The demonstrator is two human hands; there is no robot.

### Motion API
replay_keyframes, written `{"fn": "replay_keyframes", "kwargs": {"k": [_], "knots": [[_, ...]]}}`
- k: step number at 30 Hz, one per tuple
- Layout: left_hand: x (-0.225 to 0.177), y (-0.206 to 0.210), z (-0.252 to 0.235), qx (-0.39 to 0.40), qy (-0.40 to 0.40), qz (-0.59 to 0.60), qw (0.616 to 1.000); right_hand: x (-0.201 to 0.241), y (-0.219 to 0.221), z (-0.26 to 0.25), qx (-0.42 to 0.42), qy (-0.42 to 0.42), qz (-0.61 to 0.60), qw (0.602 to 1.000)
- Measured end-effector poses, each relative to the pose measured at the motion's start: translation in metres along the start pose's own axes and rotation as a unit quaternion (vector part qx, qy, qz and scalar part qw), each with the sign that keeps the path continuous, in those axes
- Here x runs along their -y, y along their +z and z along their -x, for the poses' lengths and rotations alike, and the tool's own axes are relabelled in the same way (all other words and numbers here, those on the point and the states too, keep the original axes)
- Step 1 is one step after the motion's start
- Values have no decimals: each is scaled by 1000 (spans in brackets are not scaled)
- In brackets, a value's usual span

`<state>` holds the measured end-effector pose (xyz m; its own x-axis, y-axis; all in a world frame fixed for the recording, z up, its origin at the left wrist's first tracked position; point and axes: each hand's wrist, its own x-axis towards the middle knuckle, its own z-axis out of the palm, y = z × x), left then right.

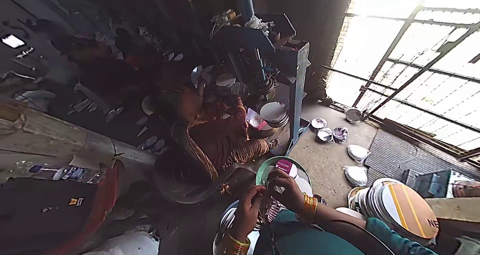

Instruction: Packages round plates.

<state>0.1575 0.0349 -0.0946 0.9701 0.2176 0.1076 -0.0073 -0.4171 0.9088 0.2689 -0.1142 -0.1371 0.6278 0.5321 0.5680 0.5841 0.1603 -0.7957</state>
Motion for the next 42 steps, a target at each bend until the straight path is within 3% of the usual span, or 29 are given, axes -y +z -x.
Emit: {"fn": "replay_keyframes", "kwargs": {"k": [4, 10, 15, 19, 23, 28, 33, 37, 42], "knots": [[-2, 1, -2, -38, -26, 47, 998, -1, -2, -5, 21, -8, 5, 1000], [-9, 9, -3, -89, 79, -203, 972, 9, -13, -11, 117, -12, 35, 992], [-16, 12, -6, -132, 172, -310, 926, 23, -22, -19, 135, -7, 42, 990], [-8, 19, -8, -134, 174, -343, 913, 18, -23, -18, 151, 5, 78, 985], [-13, 19, -5, -131, 161, -274, 939, 23, -26, -15, 115, -16, 72, 991], [-11, 17, -2, -60, 20, -30, 998, 22, -30, -10, 112, -25, 80, 990], [-16, 14, -2, 18, -184, 195, 963, 15, -33, -7, 138, -42, 25, 989], [-13, 11, -4, 60, -200, 226, 952, 18, -34, -7, 130, 0, -11, 991], [-17, 14, -5, 10, -194, 212, 958, 22, -34, -9, 116, 25, -7, 993]]}}
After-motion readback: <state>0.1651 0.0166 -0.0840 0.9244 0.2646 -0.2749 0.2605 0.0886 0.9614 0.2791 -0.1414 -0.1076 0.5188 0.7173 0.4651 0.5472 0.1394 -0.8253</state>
